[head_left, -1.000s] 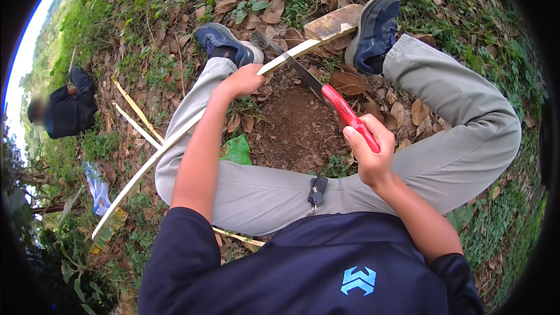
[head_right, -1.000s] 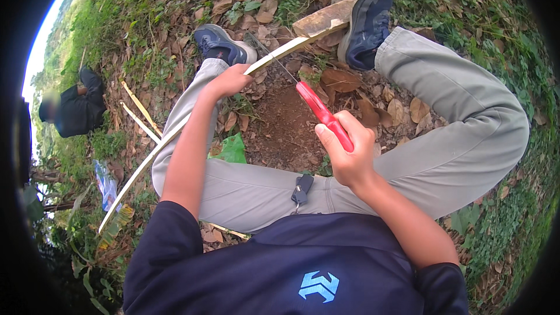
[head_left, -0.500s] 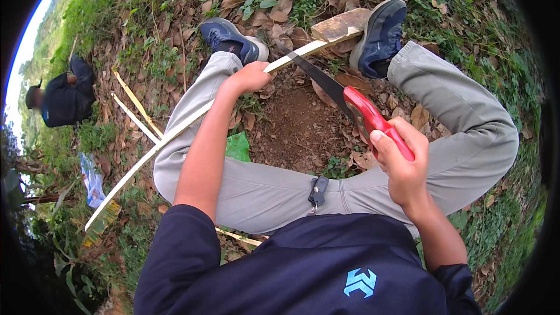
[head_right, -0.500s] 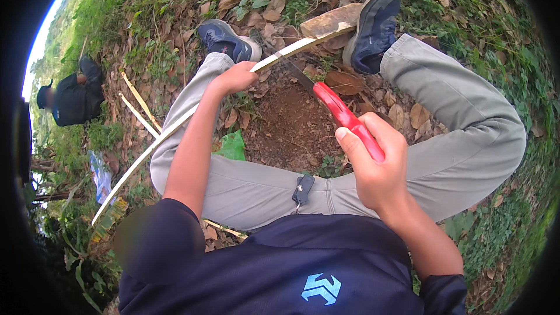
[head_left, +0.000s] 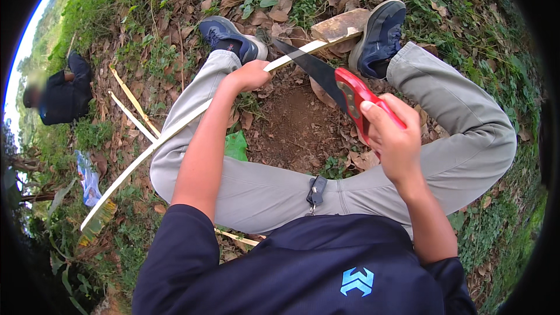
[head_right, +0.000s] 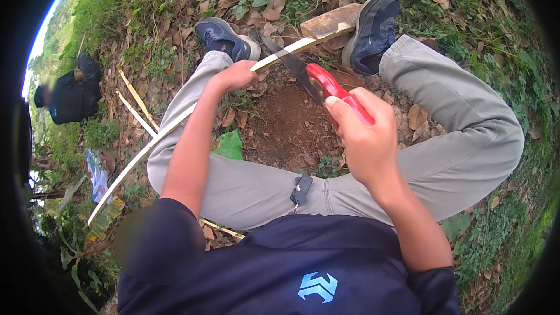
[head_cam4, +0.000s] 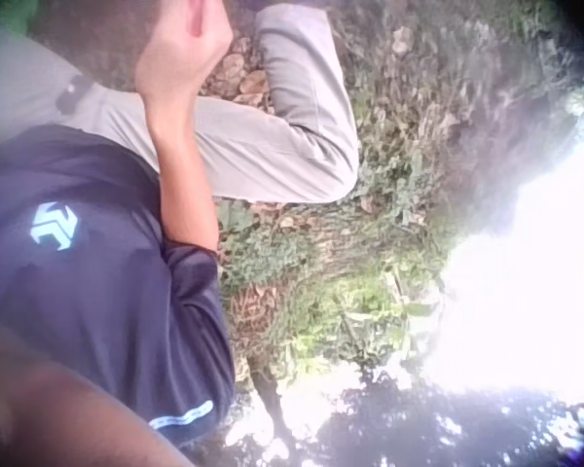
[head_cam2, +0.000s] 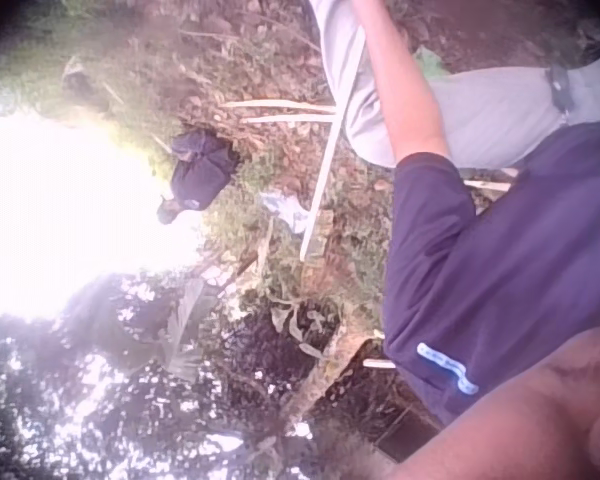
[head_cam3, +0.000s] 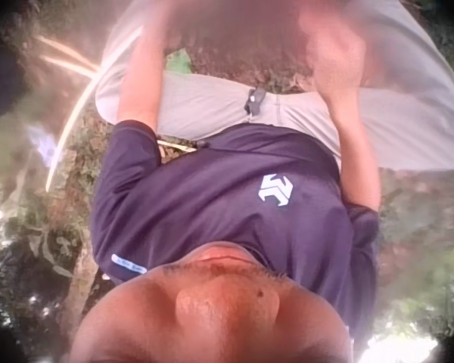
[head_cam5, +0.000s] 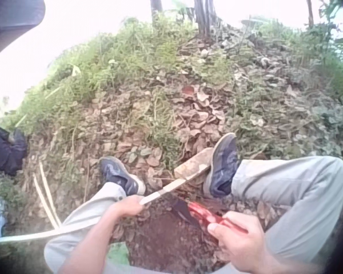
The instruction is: The person sits on the ground and uses a red knife to shave thin strips from a long piece of light-colored wood. They hold the wood steady with their left hand and foot while scraping the blade along its length to create fine shavings.
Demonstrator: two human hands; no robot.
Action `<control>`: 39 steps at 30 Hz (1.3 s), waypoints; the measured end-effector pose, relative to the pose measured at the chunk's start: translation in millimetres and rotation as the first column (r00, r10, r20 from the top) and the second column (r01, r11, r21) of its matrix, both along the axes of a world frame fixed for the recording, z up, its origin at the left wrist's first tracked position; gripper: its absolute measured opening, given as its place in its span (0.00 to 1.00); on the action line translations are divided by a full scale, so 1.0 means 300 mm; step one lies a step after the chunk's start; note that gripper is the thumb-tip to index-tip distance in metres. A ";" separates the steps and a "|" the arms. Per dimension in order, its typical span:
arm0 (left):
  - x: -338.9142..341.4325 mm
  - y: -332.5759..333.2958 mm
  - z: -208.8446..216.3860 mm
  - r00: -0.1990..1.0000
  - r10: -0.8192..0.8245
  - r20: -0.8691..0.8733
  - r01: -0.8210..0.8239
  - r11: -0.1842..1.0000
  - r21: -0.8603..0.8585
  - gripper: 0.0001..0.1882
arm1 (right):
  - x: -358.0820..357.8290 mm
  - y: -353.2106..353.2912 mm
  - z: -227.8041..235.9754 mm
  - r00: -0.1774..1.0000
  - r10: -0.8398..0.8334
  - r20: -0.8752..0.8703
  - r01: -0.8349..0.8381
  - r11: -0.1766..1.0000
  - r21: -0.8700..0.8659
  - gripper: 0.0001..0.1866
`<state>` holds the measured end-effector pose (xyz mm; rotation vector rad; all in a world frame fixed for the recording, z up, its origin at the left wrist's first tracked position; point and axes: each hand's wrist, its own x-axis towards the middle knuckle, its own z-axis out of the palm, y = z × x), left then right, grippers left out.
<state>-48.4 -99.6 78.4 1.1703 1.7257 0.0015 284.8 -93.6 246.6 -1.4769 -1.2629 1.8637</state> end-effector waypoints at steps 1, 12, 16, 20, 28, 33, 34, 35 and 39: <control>-0.004 -0.007 -0.014 1.000 -0.007 -0.007 0.007 1.000 0.000 0.10 | 0.030 0.002 0.027 1.000 0.026 0.003 -0.026 0.999 0.022 0.15; -0.018 -0.013 -0.026 0.999 -0.026 -0.027 0.026 1.000 0.014 0.13 | -0.066 0.027 -0.005 0.979 0.130 0.156 -0.165 0.956 0.243 0.17; -0.033 -0.003 -0.052 0.999 -0.039 -0.002 0.039 0.999 0.011 0.10 | 0.024 0.036 0.043 0.996 0.085 0.026 -0.088 0.989 0.119 0.16; -0.036 0.015 -0.063 0.984 -0.115 -0.138 0.127 0.989 0.080 0.14 | -0.040 0.117 0.006 0.996 0.080 0.044 -0.083 0.994 0.075 0.18; -0.034 -0.011 -0.039 0.998 -0.060 -0.029 0.061 0.998 0.029 0.10 | 0.021 0.027 0.131 0.980 0.131 0.148 -0.156 0.971 0.178 0.17; -0.023 0.001 -0.035 0.988 -0.101 -0.116 0.102 0.995 0.001 0.14 | -0.011 0.057 0.141 0.960 0.201 0.195 -0.255 0.913 0.317 0.18; -0.024 -0.010 -0.037 0.987 -0.098 -0.126 0.102 0.994 0.024 0.15 | -0.031 0.094 0.110 0.958 0.230 0.173 -0.278 0.897 0.345 0.18; -0.011 -0.011 -0.029 0.985 -0.111 -0.130 0.119 0.992 0.048 0.15 | -0.052 0.127 0.075 0.957 0.244 0.159 -0.287 0.883 0.371 0.19; -0.033 -0.006 -0.056 0.990 -0.094 -0.106 0.100 0.994 0.051 0.15 | -0.152 0.181 -0.058 0.985 0.146 0.089 -0.163 0.960 0.228 0.21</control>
